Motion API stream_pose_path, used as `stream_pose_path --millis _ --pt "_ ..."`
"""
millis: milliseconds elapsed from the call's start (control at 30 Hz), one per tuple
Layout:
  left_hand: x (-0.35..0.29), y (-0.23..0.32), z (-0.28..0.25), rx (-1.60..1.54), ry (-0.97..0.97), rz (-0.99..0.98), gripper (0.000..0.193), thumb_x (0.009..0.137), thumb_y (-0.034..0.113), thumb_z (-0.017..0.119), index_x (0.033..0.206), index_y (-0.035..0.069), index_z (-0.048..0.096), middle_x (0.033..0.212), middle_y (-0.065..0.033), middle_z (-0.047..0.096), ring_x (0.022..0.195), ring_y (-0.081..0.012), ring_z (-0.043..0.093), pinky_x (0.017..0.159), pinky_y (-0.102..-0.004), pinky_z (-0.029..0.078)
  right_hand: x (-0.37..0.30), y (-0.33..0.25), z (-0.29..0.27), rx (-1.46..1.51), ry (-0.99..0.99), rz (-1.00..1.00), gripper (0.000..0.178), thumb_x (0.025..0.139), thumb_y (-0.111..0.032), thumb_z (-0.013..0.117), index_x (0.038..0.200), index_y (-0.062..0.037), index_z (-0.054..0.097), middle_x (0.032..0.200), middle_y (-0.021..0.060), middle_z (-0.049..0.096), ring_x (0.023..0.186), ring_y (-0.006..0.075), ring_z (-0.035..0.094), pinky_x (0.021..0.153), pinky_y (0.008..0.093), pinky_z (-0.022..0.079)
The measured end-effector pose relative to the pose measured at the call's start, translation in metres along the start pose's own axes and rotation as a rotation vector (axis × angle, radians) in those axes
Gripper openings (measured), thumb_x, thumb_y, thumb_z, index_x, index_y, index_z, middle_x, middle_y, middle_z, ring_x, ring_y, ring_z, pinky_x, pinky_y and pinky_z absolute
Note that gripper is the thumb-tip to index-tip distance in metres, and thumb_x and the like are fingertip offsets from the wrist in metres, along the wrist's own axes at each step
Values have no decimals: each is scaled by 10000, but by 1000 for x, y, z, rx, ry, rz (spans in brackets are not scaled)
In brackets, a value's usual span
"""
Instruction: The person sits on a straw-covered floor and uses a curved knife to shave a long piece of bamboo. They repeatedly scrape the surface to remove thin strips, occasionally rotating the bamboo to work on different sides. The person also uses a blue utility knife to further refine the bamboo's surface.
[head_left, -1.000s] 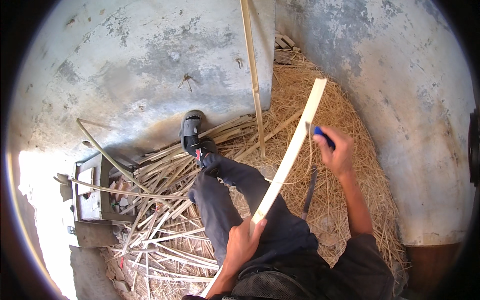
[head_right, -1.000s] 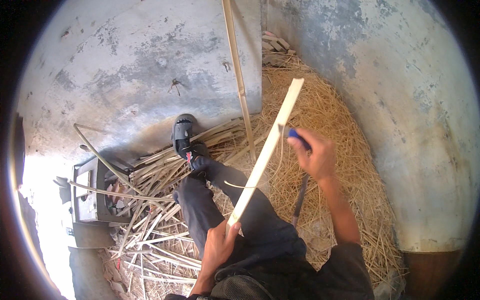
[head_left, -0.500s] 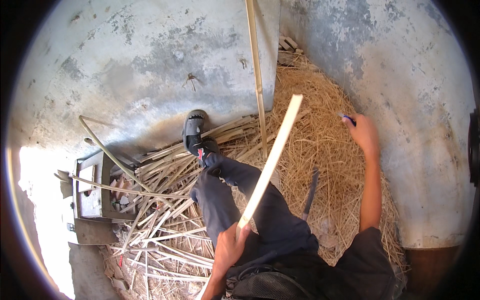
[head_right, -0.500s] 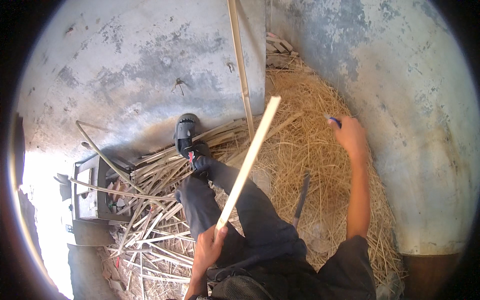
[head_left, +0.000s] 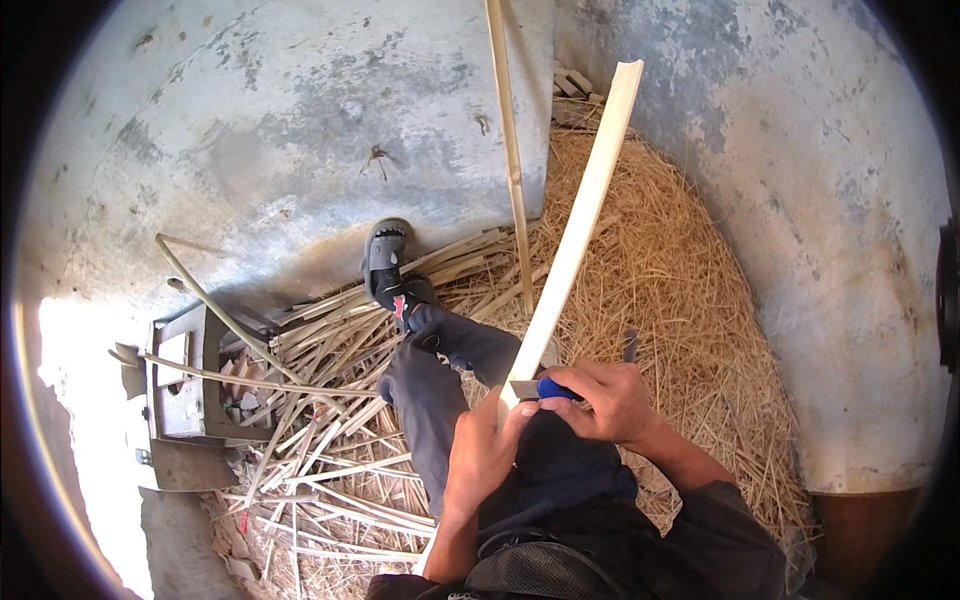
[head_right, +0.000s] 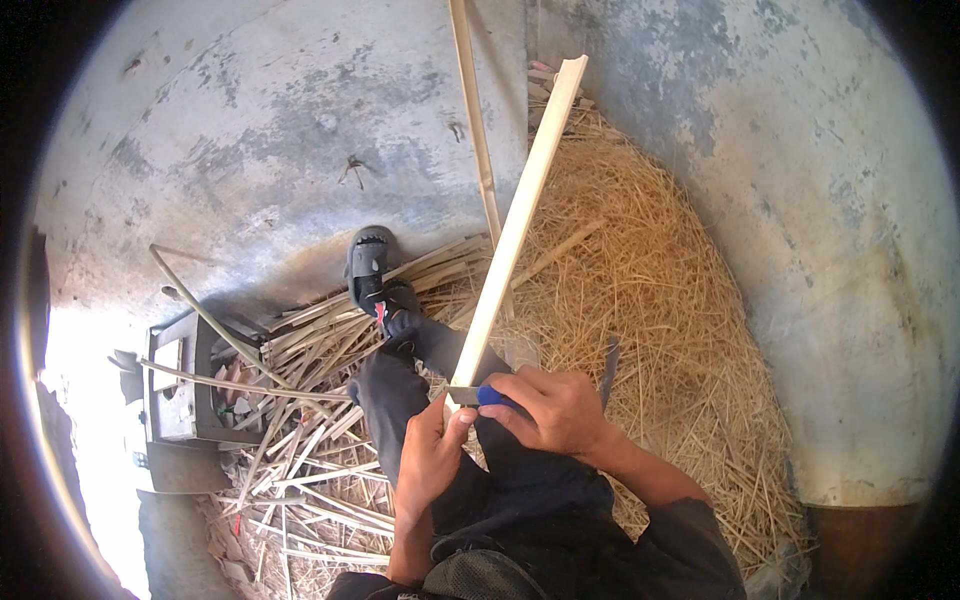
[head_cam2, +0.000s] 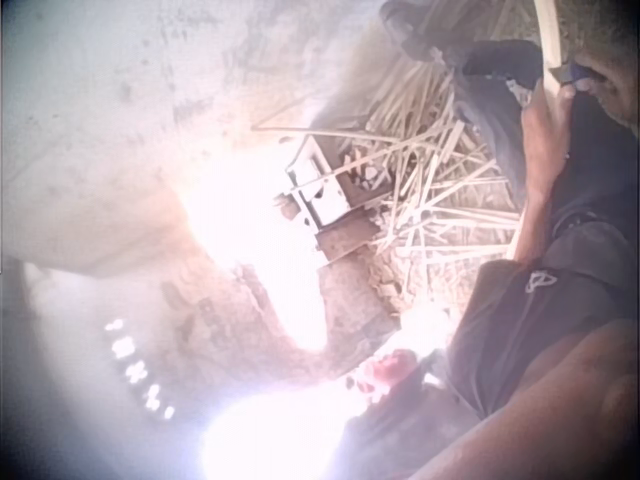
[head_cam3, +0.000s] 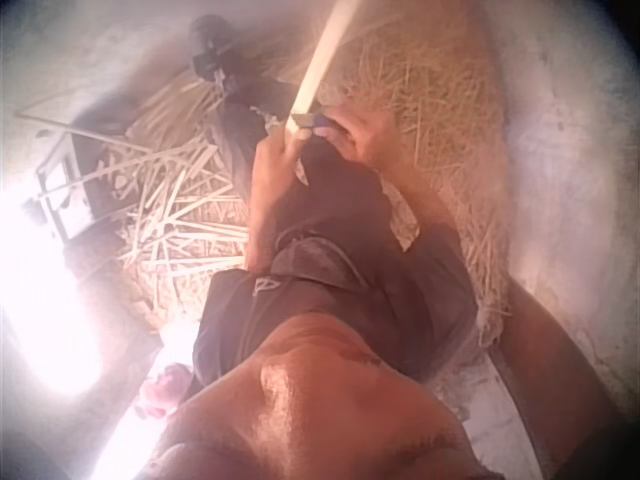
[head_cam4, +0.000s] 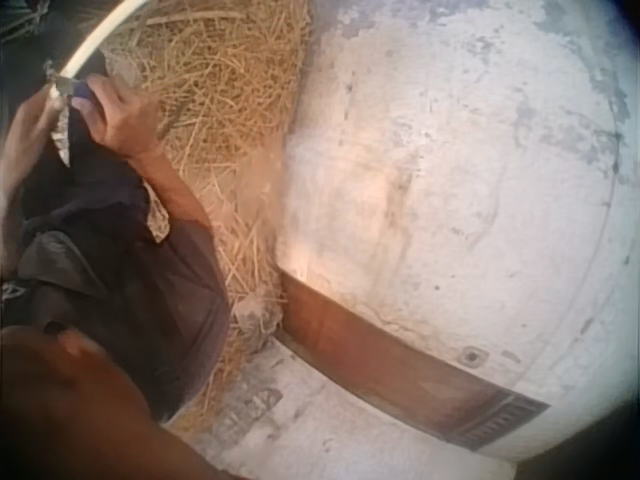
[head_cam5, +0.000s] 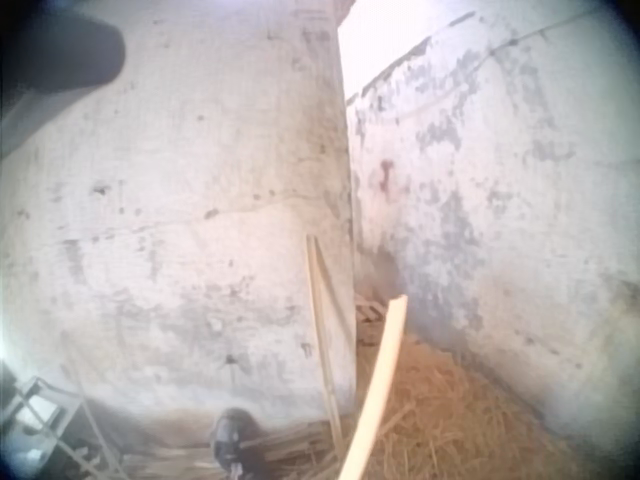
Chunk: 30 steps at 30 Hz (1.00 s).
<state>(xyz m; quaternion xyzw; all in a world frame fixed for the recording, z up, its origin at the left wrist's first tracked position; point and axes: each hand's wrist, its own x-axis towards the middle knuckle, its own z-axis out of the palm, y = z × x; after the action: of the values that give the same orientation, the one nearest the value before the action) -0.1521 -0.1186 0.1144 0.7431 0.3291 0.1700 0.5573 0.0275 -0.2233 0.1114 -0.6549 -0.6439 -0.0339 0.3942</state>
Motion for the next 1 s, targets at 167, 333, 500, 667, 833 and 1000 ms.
stream_pose_path --millis 167,333,500,667,833,1000 --pt "0 -3 5 170 124 119 429 1070 388 581 1057 -37 642 755 -216 673 698 -419 649 636 -438 475 1 -3 3 -8 -6 4 284 913 -336 771 1073 -109 712 783 53 639 575 229 652 497 351 495" --pt "1 -5 12 297 249 141 426 1023 391 656 944 -22 590 703 -259 653 667 -487 645 595 -529 484 5 -1 0 -53 -10 10 282 922 -334 766 1065 -95 721 754 55 647 575 226 658 499 345 501" --pt "0 -7 13 325 254 100 406 1016 372 668 938 -19 588 682 -256 648 649 -483 644 583 -532 484 6 2 -4 -87 -31 1 277 929 -351 760 1059 -111 718 759 49 657 584 226 670 504 339 511" --pt "-3 -12 14 323 246 95 392 1010 357 677 935 -17 592 664 -248 647 623 -473 644 563 -532 481 9 11 -4 -130 46 -66 291 909 -381 782 978 -100 750 674 28 613 505 198 603 462 342 452" --pt "-7 -16 11 355 247 100 384 1004 350 684 936 -18 601 662 -242 656 627 -469 653 567 -523 492 11 12 -10 -186 -16 -78 287 925 -377 772 991 -99 746 737 31 667 538 190 640 473 324 480" --pt "-24 -23 8 364 194 25 395 1007 367 673 933 -15 607 671 -248 661 633 -468 661 580 -528 500 21 48 -18 -207 189 10 336 960 -406 735 980 -71 750 756 58 718 516 169 640 442 316 469"
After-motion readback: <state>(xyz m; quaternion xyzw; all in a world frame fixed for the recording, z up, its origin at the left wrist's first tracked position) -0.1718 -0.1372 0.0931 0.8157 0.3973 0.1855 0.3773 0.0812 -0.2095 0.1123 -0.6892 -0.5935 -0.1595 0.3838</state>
